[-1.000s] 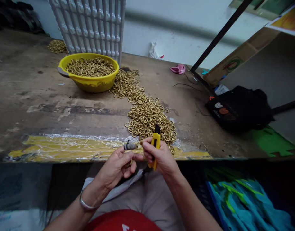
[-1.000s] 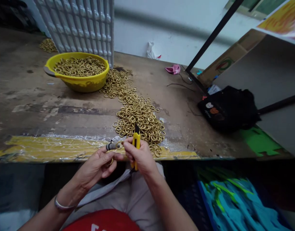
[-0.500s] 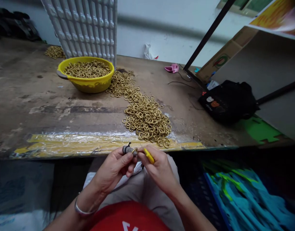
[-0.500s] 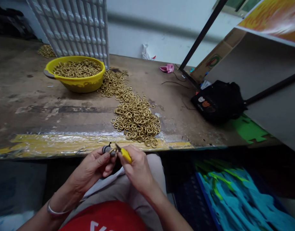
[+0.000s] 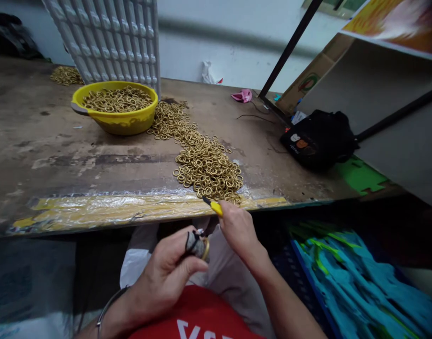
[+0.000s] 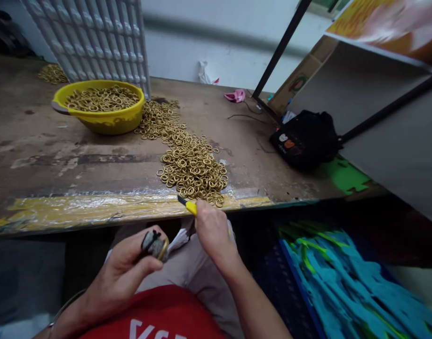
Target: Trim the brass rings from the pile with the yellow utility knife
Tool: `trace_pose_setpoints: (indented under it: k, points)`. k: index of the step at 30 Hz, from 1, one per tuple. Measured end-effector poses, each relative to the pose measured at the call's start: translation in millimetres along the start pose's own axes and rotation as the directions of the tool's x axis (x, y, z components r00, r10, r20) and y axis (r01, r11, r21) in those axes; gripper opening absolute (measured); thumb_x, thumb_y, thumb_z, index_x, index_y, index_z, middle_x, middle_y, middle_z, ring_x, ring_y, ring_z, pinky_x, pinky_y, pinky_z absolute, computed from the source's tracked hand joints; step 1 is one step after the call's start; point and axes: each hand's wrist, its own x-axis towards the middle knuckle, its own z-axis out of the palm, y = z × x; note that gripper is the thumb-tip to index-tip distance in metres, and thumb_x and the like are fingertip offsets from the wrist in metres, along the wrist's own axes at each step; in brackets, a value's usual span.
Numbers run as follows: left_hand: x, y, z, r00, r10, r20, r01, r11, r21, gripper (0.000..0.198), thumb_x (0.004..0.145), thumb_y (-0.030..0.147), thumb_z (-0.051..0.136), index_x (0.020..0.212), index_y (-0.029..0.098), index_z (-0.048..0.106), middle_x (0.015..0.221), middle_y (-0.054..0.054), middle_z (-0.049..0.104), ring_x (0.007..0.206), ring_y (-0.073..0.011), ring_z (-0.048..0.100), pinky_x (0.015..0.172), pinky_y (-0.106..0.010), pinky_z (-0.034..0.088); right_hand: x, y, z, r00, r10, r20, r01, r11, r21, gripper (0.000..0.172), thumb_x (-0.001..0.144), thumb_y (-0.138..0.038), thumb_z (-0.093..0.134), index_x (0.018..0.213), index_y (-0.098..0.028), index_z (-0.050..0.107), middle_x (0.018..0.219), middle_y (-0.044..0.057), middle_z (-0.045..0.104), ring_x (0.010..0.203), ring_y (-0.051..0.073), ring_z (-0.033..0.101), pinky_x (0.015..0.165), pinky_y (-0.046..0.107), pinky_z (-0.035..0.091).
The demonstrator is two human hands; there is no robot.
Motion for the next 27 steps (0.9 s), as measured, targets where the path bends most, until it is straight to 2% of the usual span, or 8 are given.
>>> trace_pose_setpoints:
  k: [3, 8, 17, 19, 21, 23, 25, 27]
  points:
    - [2, -10, 0.0, 0.984, -0.159, 0.083, 0.173, 0.961, -0.215, 0.028, 0.085, 0.039, 0.064, 0.073, 0.016, 0.053, 0.062, 0.004, 0.040, 0.052, -0.0072, 0.032, 0.047, -0.020, 0.028, 17, 8, 3, 0.998, -0.015, -0.054, 0.016, 1.000, 0.026, 0.013, 0.089, -0.009, 0.050, 0.088, -0.019, 0.059, 0.086, 0.005, 0.067, 0.077, 0.018, 0.061, 0.065, 0.026, 0.033]
    - [15, -43, -3.1, 0.930, -0.368, 0.016, 0.320, 0.786, -0.529, 0.037, 0.080, 0.048, 0.068, 0.074, 0.017, 0.049, 0.060, 0.005, 0.043, 0.047, -0.0042, 0.024, 0.039, -0.017, 0.015, 55, 4, 16, 0.996, -0.063, -0.059, 0.061, 0.998, -0.030, 0.012, 0.088, -0.013, 0.052, 0.091, -0.020, 0.061, 0.093, 0.004, 0.063, 0.078, 0.016, 0.060, 0.064, 0.026, 0.034]
    - [20, -51, -11.9, 0.906, -0.417, 0.077, 0.357, 0.651, -0.670, 0.028, 0.081, 0.037, 0.071, 0.087, 0.017, 0.052, 0.064, 0.003, 0.052, 0.045, -0.0032, 0.030, 0.037, -0.013, 0.016, 115, -3, 22, 0.992, -0.094, 0.090, 0.110, 0.975, -0.194, 0.024, 0.091, -0.011, 0.043, 0.095, -0.015, 0.066, 0.098, 0.011, 0.061, 0.074, 0.017, 0.060, 0.061, 0.027, 0.037]
    - [22, -51, -16.4, 0.911, -0.397, 0.110, 0.357, 0.627, -0.692, 0.027, 0.081, 0.035, 0.071, 0.093, 0.017, 0.056, 0.067, 0.002, 0.053, 0.047, -0.0041, 0.035, 0.038, -0.013, 0.018, 117, -1, 19, 0.995, -0.082, 0.048, 0.088, 0.988, -0.124, 0.018, 0.089, -0.013, 0.047, 0.092, -0.014, 0.065, 0.097, 0.011, 0.062, 0.074, 0.017, 0.059, 0.063, 0.027, 0.038]
    - [25, -50, -20.8, 0.919, -0.369, 0.141, 0.355, 0.614, -0.705, 0.027, 0.081, 0.038, 0.070, 0.093, 0.015, 0.061, 0.072, -0.002, 0.057, 0.051, -0.0061, 0.043, 0.037, -0.014, 0.022, 114, 0, 15, 0.998, -0.048, -0.037, 0.052, 0.994, 0.096, 0.013, 0.088, -0.019, 0.051, 0.084, -0.015, 0.062, 0.088, 0.008, 0.062, 0.071, 0.016, 0.056, 0.063, 0.026, 0.037]
    - [28, -50, -23.8, 0.923, -0.356, 0.145, 0.353, 0.638, -0.684, 0.034, 0.082, 0.044, 0.066, 0.089, 0.011, 0.065, 0.072, -0.006, 0.061, 0.049, -0.0066, 0.045, 0.037, -0.016, 0.025, 104, -2, 10, 1.000, 0.005, -0.004, -0.003, 0.881, 0.473, 0.020, 0.088, -0.029, 0.051, 0.073, -0.017, 0.057, 0.070, 0.002, 0.057, 0.061, 0.013, 0.050, 0.057, 0.024, 0.035]
    - [30, -50, -24.5, 0.923, -0.375, 0.081, 0.340, 0.702, -0.626, 0.037, 0.082, 0.046, 0.065, 0.087, 0.010, 0.068, 0.066, -0.006, 0.062, 0.042, -0.0047, 0.041, 0.036, -0.016, 0.023, 90, -7, 8, 0.978, -0.011, 0.207, -0.159, 0.598, 0.786, 0.030, 0.087, -0.040, 0.052, 0.066, -0.019, 0.049, 0.055, -0.004, 0.047, 0.049, 0.009, 0.041, 0.049, 0.022, 0.031]
    - [30, -50, -22.9, 0.915, -0.398, -0.070, 0.299, 0.783, -0.546, 0.030, 0.080, 0.041, 0.070, 0.085, 0.012, 0.067, 0.064, -0.004, 0.064, 0.040, -0.0037, 0.039, 0.036, -0.016, 0.023, 74, -14, 7, 0.907, -0.100, 0.410, -0.360, 0.320, 0.876, 0.034, 0.082, -0.046, 0.057, 0.063, -0.020, 0.045, 0.050, -0.007, 0.043, 0.042, 0.007, 0.034, 0.042, 0.020, 0.026]
